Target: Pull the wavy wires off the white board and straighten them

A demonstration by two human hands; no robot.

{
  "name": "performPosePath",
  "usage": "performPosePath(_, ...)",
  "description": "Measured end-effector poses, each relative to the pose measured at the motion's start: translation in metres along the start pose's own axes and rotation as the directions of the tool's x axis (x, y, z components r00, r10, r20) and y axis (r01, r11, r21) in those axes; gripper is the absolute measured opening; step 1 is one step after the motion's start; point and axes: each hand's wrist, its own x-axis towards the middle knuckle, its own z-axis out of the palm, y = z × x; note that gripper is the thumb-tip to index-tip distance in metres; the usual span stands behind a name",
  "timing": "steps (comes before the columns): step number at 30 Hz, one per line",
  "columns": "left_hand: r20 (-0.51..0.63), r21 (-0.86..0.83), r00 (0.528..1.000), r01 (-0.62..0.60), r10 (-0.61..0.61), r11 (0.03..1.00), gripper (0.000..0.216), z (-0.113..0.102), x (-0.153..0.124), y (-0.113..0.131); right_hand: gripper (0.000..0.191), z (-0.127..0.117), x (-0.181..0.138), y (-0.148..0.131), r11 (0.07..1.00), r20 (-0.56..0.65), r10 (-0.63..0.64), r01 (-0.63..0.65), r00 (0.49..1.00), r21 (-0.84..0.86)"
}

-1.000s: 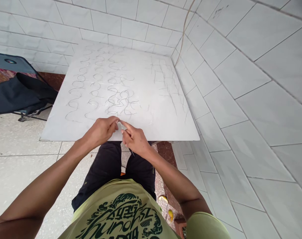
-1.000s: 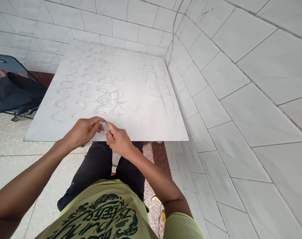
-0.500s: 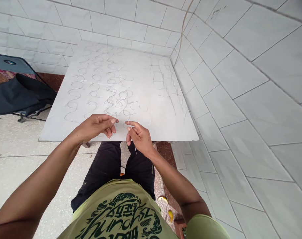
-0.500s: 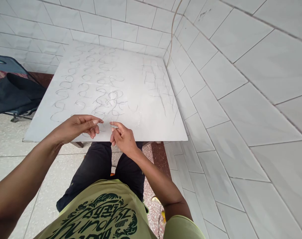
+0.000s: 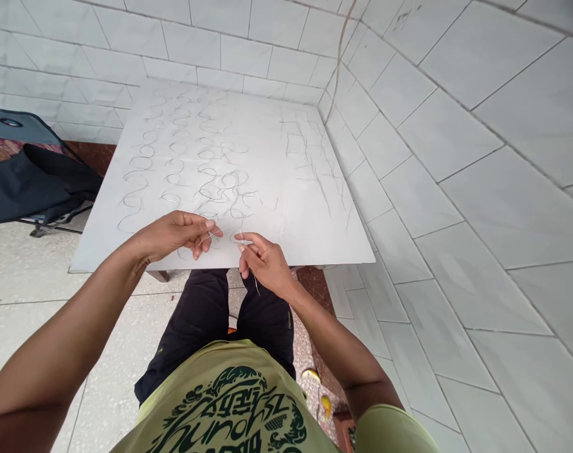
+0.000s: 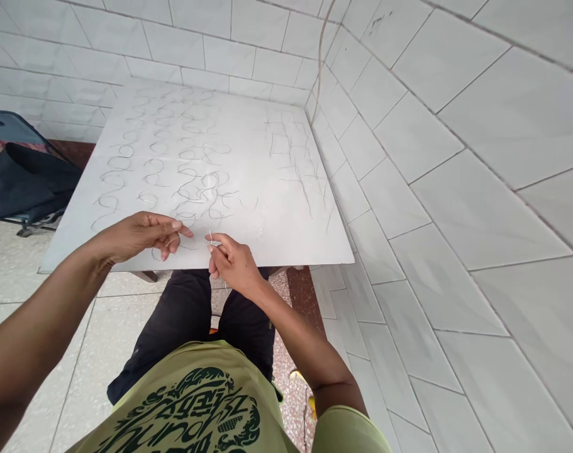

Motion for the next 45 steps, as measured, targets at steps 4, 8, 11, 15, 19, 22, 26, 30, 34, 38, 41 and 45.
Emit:
performPosePath(4, -0.08, -0.125, 0.996, 0.025, -0.036, 0.992, 0.06, 0.015, -0.004, -0.004, 0.035, -0.007, 0.002, 0.002, 0.999, -0.056, -0.004, 0.006, 0.998, 0.036)
performPosePath(8, -0.098, -0.178, 0.994, 0.023, -0.041, 0.984, 0.062, 0.019, -0.008, -0.01, 0.036, -0.015, 0.003, 0.003, 0.996, -0.092, -0.007, 0.016, 0.996, 0.093)
performPosePath(11, -0.133, -0.19, 0.991, 0.002, -0.028, 0.982, 0.06, 0.022, -0.01, -0.014, 0.038, -0.021, 0.004, 0.005, 0.994, -0.12, 0.004, 0.009, 0.993, 0.106)
performPosePath(15, -0.165, -0.142, 0.986, -0.007, -0.017, 0.99, 0.057, 0.029, -0.016, -0.019, 0.034, -0.034, 0.01, 0.009, 0.99, -0.162, -0.016, 0.038, 0.987, 0.135)
performPosePath(19, -0.143, 0.015, 0.989, 0.033, -0.031, 0.999, 0.052, 0.038, -0.025, -0.026, 0.031, -0.06, 0.023, 0.013, 0.993, -0.206, -0.047, 0.068, 0.977, 0.096)
performPosePath(22, -0.107, 0.065, 0.994, 0.04, -0.033, 0.997, 0.055, 0.046, -0.03, -0.039, 0.029, -0.088, 0.04, 0.016, 0.996, -0.253, -0.084, 0.089, 0.964, 0.01)
performPosePath(26, -0.032, 0.056, 0.998, 0.061, -0.06, 0.997, 0.056, 0.064, -0.032, -0.067, 0.022, -0.128, 0.075, 0.013, 0.993, -0.281, -0.108, 0.088, 0.954, -0.084)
performPosePath(30, 0.027, 0.035, 0.995, 0.095, -0.096, 0.995, 0.054, 0.091, -0.029, -0.103, 0.014, -0.163, 0.131, 0.005, 0.992, -0.242, -0.057, 0.027, 0.968, -0.126)
performPosePath(34, 0.038, 0.178, 0.996, 0.067, -0.075, 0.982, 0.05, 0.118, -0.028, -0.13, 0.015, -0.191, 0.199, -0.003, 0.974, -0.296, 0.044, -0.107, 0.954, -0.201)
performPosePath(38, 0.052, 0.409, 0.996, 0.049, -0.077, 0.911, 0.044, 0.13, -0.028, -0.142, 0.016, -0.209, 0.255, -0.004, 0.921, -0.369, 0.134, -0.253, 0.92, -0.296)
performPosePath(41, 0.024, 0.521, 0.997, 0.046, -0.069, 0.852, 0.042, 0.129, -0.028, -0.152, 0.013, -0.216, 0.282, -0.001, 0.83, -0.443, 0.185, -0.381, 0.877, -0.408)
performPosePath(45, -0.008, 0.587, 0.997, 0.066, -0.076, 0.807, 0.041, 0.122, -0.025, -0.164, 0.005, -0.22, 0.301, 0.006, 0.684, -0.508, 0.181, -0.479, 0.842, -0.55)
